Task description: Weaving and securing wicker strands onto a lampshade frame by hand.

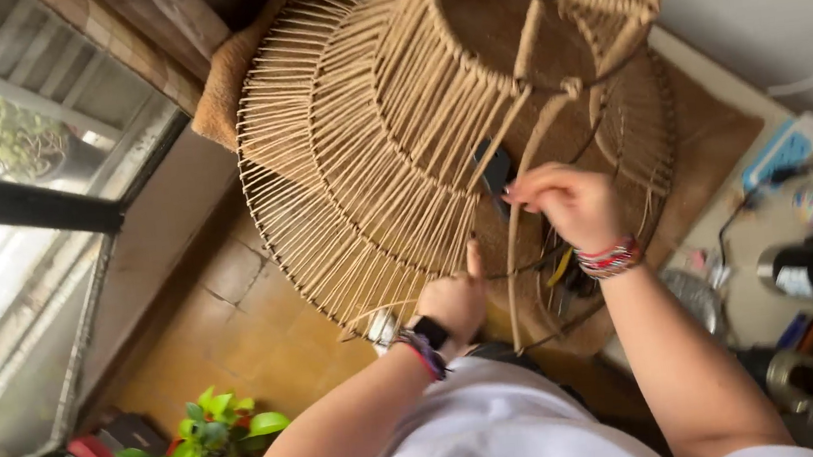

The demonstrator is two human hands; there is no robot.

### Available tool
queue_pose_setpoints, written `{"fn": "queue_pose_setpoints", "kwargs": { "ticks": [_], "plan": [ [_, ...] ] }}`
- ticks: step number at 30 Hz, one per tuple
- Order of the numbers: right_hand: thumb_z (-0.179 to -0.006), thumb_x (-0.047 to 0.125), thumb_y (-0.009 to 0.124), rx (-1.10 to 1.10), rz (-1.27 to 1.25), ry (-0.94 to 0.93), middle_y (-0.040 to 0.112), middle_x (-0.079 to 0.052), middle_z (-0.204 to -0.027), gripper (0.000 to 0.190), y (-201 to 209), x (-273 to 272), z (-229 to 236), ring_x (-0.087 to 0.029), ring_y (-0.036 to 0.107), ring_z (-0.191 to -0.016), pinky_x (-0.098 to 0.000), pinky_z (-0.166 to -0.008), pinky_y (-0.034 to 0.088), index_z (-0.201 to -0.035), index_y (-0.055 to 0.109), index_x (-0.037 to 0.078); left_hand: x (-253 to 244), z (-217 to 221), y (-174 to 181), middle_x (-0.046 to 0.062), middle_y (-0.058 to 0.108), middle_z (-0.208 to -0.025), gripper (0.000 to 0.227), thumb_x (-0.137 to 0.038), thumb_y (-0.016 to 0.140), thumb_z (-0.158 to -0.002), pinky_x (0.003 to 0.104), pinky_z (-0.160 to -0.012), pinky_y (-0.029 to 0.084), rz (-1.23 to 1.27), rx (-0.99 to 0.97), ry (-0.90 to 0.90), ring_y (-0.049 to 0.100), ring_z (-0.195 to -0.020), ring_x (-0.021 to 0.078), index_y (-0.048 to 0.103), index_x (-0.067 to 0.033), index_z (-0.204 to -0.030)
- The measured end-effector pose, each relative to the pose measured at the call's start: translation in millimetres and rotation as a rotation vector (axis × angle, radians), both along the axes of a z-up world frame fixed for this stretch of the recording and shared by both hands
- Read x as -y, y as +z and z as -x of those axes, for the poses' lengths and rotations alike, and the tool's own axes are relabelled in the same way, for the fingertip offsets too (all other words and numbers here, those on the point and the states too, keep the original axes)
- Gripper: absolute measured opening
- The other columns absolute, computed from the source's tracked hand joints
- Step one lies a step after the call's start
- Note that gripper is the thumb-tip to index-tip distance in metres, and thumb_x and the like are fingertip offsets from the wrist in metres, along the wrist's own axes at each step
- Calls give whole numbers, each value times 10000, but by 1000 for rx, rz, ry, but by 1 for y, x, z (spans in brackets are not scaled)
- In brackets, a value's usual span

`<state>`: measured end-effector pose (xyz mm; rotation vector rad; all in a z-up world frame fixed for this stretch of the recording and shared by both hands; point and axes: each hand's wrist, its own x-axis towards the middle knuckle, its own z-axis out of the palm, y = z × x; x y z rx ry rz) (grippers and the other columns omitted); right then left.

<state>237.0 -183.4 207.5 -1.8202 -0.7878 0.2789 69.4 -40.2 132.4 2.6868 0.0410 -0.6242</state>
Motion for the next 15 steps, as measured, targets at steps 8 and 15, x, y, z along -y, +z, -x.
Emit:
{"fn": "queue_pose_setpoints", "kwargs": {
  "ticks": [8, 15],
  "plan": [
    [-969, 99, 583, 194, 321, 454, 735, -118, -1121, 263, -35, -49, -131, -232, 677, -1048, -375, -886, 542, -1184, 732, 69, 29, -93, -26, 231, 745, -895, 457, -144, 358, -1039, 458, -662, 593, 199, -69, 320, 736, -777, 363, 402, 80, -1434],
    [-961, 376, 607, -124, 760, 1195, 776, -49, -976, 351, -63, -98, -148, -179, 719, -896, -329, -812, 571, -1039, 769, 75, 24, -82, -13, 248, 734, -1011, 673, -103, 436, -957, 484, -762, 572, 302, -44, 339, 722, -884, 391, 244, -42, -1599]
  ]
}}
